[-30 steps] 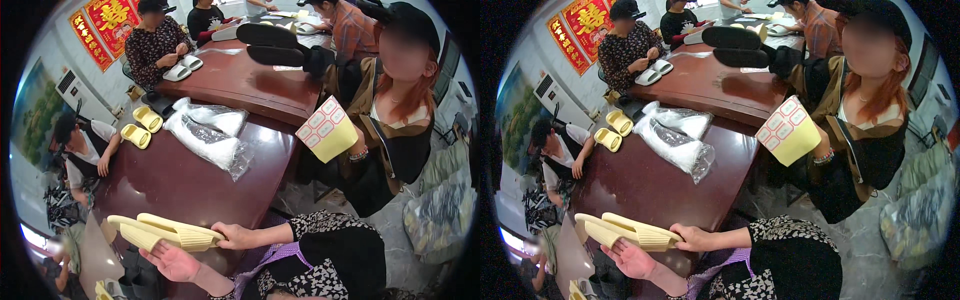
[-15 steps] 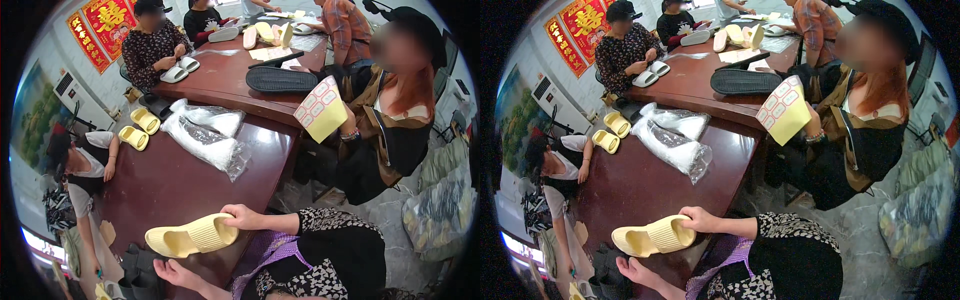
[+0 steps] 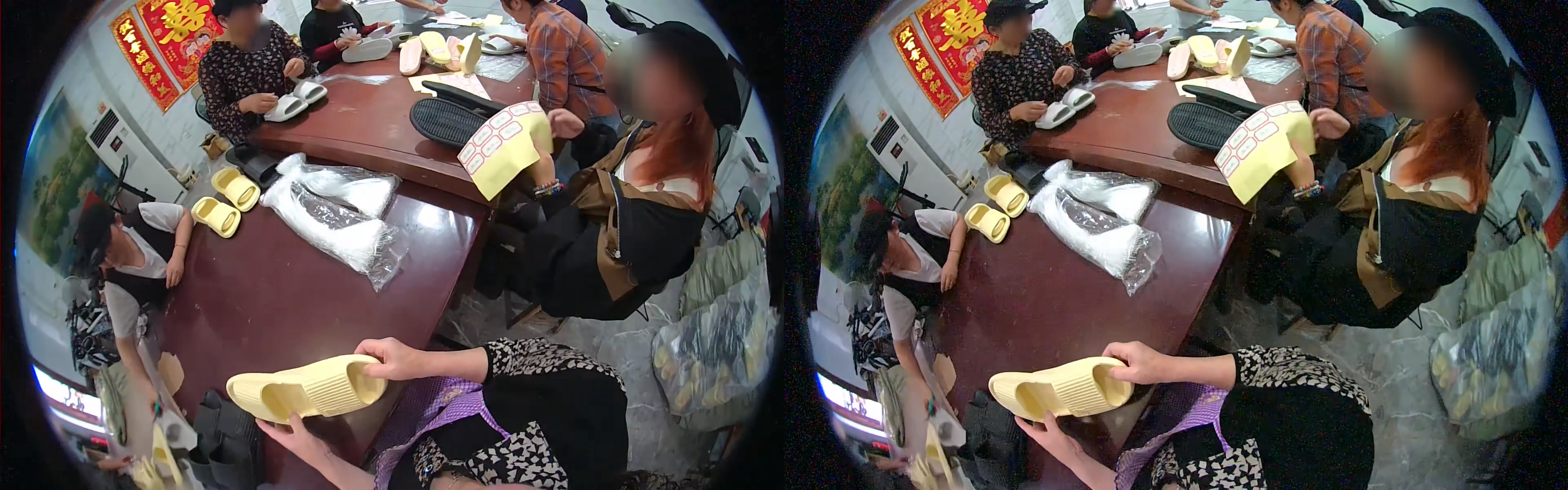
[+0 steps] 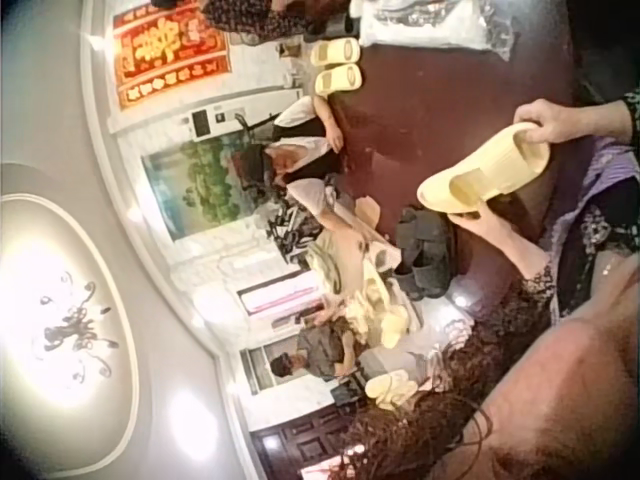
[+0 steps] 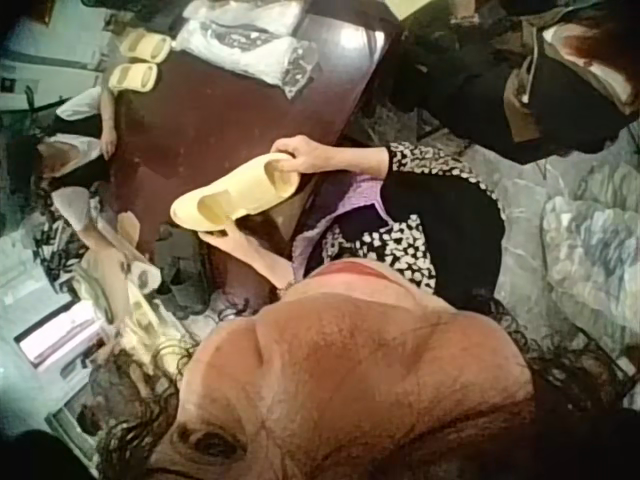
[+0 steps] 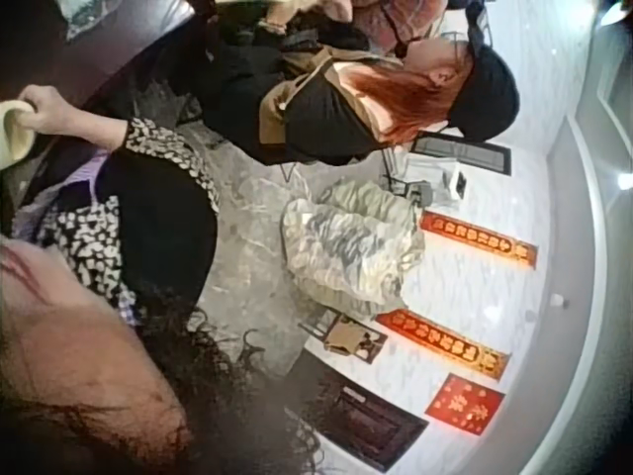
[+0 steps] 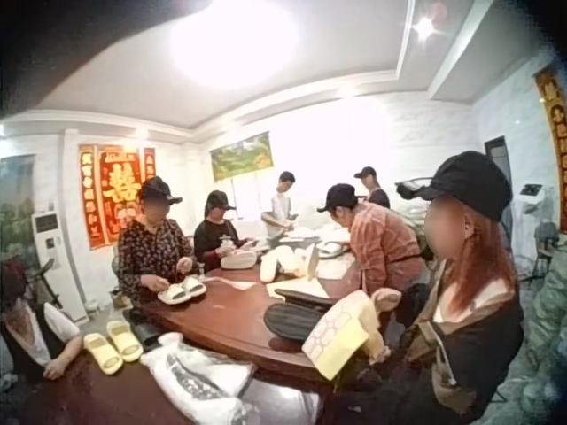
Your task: The person pairs slippers by threading plastic fasteners through the slides and securing them together by hand.
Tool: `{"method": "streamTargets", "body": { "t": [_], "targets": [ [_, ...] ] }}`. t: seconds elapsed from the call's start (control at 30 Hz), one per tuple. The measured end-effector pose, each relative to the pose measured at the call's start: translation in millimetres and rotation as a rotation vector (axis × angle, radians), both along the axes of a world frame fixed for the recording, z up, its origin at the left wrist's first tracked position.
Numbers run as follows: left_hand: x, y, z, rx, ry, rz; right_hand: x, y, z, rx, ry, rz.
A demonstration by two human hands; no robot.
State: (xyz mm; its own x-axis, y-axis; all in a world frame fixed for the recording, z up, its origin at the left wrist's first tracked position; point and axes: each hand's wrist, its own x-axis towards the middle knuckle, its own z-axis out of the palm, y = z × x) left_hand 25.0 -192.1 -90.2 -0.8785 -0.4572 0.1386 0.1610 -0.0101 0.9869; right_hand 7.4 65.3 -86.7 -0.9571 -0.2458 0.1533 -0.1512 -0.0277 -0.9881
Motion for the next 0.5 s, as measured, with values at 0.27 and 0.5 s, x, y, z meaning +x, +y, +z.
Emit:
{"method": "streamTargets", "body": {
  "t": [0.27,0.5],
  "targets": [
    [-3.4,0.4,-7.3,0.029,0.087,0.147,4.2,-4.2,0.5,0.111,0.004,0.068],
    [-8.1,-21.3,-9.6,0.067,0.100,0.284,-2.2,13.5,-0.9,0.161,0.015,0.115]
  ]
}}
